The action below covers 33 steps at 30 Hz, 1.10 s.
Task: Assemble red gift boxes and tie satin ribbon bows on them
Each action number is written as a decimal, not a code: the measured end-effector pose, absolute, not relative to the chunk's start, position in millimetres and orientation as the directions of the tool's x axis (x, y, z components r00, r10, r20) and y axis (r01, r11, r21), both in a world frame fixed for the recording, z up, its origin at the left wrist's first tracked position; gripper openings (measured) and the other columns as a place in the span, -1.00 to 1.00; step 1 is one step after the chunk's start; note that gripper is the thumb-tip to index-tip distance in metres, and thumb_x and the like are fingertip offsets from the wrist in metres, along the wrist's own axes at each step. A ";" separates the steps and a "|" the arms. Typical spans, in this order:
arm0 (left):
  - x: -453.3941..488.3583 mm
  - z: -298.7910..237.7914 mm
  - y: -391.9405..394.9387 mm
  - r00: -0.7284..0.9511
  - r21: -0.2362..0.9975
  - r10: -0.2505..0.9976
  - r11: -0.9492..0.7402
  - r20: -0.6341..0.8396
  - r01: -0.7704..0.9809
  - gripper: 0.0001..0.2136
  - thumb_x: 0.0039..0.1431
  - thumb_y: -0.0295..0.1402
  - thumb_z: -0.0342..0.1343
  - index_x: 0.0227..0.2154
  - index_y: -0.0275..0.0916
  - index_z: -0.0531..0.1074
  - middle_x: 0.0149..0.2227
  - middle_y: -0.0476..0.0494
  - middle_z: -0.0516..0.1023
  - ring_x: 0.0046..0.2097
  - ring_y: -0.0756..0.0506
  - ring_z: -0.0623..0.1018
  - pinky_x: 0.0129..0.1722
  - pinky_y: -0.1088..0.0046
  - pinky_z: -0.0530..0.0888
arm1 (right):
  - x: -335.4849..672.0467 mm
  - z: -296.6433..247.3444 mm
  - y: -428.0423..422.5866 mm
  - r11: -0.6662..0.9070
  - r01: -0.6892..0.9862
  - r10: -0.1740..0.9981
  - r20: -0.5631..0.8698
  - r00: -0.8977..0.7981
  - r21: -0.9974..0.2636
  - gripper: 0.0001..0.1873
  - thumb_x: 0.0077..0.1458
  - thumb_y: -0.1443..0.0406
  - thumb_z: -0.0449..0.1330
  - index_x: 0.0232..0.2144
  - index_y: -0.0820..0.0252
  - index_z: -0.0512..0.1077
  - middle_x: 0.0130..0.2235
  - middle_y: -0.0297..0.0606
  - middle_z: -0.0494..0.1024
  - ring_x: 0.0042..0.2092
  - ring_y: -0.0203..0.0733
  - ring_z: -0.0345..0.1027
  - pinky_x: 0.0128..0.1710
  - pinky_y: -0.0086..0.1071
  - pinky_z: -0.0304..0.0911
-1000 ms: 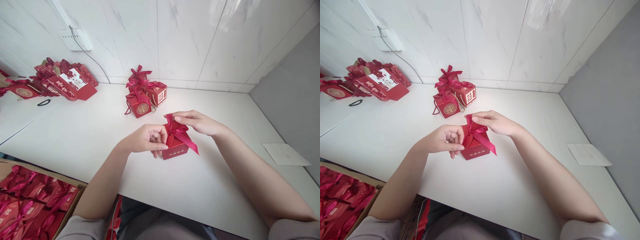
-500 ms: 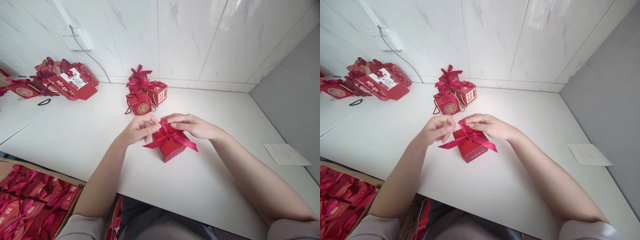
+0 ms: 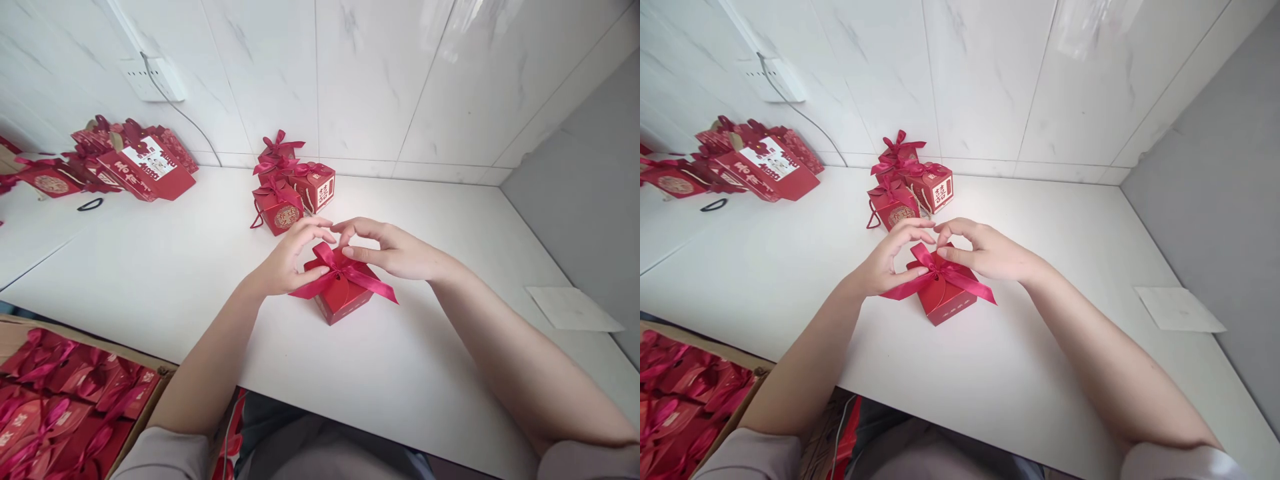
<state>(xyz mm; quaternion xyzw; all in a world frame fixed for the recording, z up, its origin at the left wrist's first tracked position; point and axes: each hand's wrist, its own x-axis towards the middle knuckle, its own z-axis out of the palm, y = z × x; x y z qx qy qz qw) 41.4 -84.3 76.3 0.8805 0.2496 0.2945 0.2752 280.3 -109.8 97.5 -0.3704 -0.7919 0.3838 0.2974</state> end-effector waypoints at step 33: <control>52.0 74.1 -90.2 0.551 0.611 0.780 -0.599 0.297 0.518 -0.52 0.19 -0.16 0.13 -0.77 -0.26 0.22 0.00 -0.03 0.54 0.11 -0.18 0.44 0.05 0.20 0.40 | 279.0 130.4 -136.5 0.107 0.728 0.828 -0.345 -0.442 -0.677 -0.80 0.15 0.20 0.09 -0.28 0.08 0.50 -0.51 -0.39 0.44 -0.59 -0.35 0.19 -0.60 -0.44 0.10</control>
